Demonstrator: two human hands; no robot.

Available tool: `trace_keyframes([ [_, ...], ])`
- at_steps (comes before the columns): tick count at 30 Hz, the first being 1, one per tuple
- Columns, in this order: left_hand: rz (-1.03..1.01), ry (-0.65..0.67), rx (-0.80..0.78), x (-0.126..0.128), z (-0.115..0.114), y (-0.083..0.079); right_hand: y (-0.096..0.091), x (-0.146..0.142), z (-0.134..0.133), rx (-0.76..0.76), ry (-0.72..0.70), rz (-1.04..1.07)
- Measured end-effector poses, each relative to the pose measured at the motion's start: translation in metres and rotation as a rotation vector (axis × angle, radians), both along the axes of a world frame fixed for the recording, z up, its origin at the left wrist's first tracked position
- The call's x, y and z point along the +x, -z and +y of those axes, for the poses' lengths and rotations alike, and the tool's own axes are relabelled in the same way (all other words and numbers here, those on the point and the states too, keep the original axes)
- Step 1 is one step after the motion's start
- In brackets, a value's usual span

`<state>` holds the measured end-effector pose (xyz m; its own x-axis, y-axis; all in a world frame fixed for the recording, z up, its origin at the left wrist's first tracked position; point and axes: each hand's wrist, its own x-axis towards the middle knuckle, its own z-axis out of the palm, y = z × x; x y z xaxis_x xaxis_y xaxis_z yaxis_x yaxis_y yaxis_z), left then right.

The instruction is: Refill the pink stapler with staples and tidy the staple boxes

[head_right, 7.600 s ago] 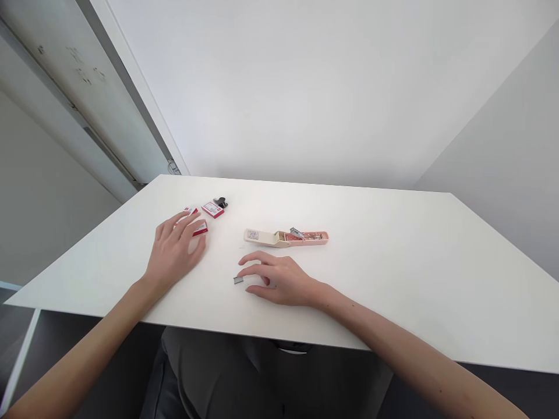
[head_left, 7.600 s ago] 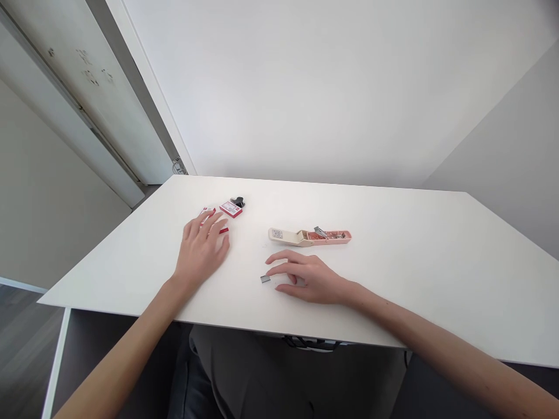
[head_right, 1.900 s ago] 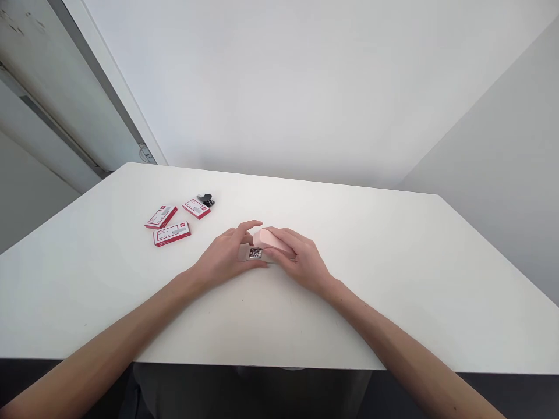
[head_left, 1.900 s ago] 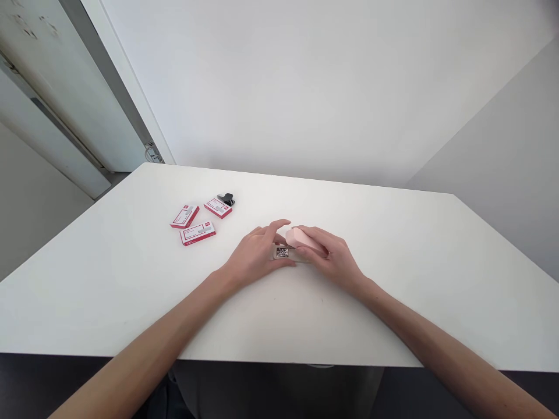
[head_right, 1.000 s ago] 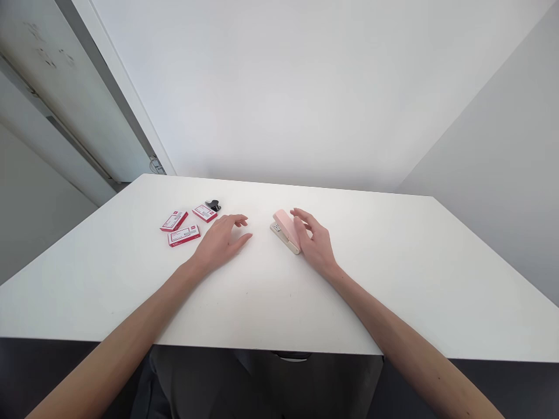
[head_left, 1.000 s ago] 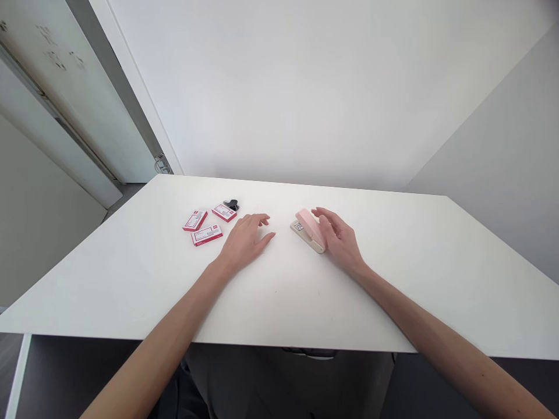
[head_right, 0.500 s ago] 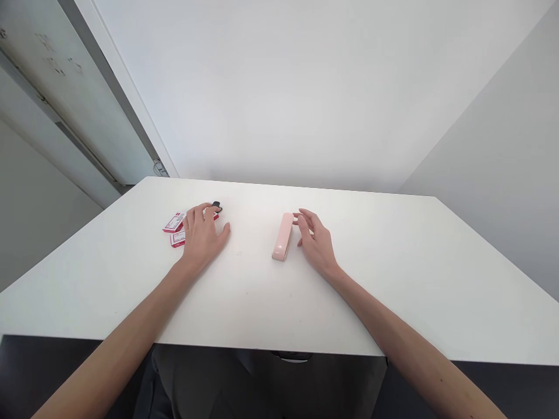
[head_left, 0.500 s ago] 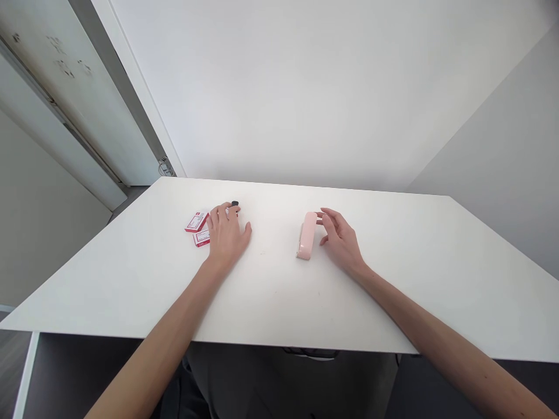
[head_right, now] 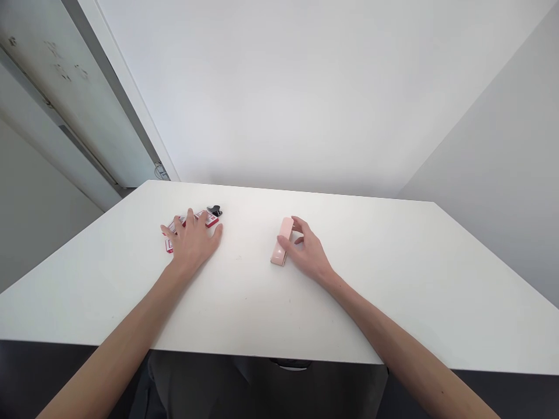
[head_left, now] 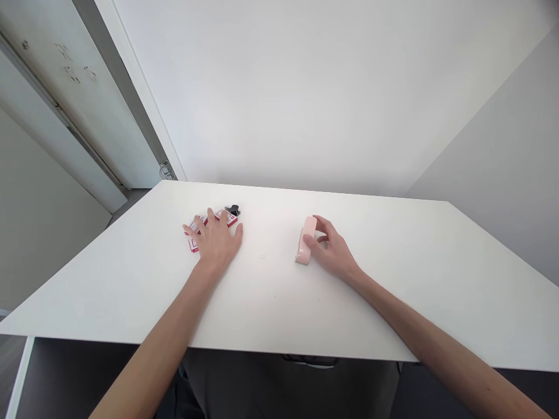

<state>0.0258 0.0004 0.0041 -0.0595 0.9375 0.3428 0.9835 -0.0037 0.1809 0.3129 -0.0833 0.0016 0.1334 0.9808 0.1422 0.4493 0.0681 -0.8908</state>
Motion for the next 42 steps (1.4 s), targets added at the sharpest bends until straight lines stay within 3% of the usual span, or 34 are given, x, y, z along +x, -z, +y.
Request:
trace_keyframes([
  [14, -0.052, 0.1, 0.051, 0.006, -0.006, -0.011, 0.002, 0.0, 0.002, 0.0, -0.026, -0.022],
  [24, -0.06, 0.189, 0.013, 0.003, -0.002, -0.002, -0.002, 0.004, 0.003, -0.043, -0.052, 0.022],
  [28, -0.062, 0.322, 0.006, 0.009, -0.006, -0.004, -0.001, 0.004, 0.004, -0.064, -0.063, 0.053],
  [36, -0.123, 0.796, -0.102, 0.018, -0.022, -0.011, -0.001, 0.005, 0.005, -0.079, -0.07, 0.075],
  [42, -0.182, 0.969, -0.156, 0.026, -0.031, -0.012, 0.003, 0.005, 0.006, -0.051, -0.149, 0.096],
])
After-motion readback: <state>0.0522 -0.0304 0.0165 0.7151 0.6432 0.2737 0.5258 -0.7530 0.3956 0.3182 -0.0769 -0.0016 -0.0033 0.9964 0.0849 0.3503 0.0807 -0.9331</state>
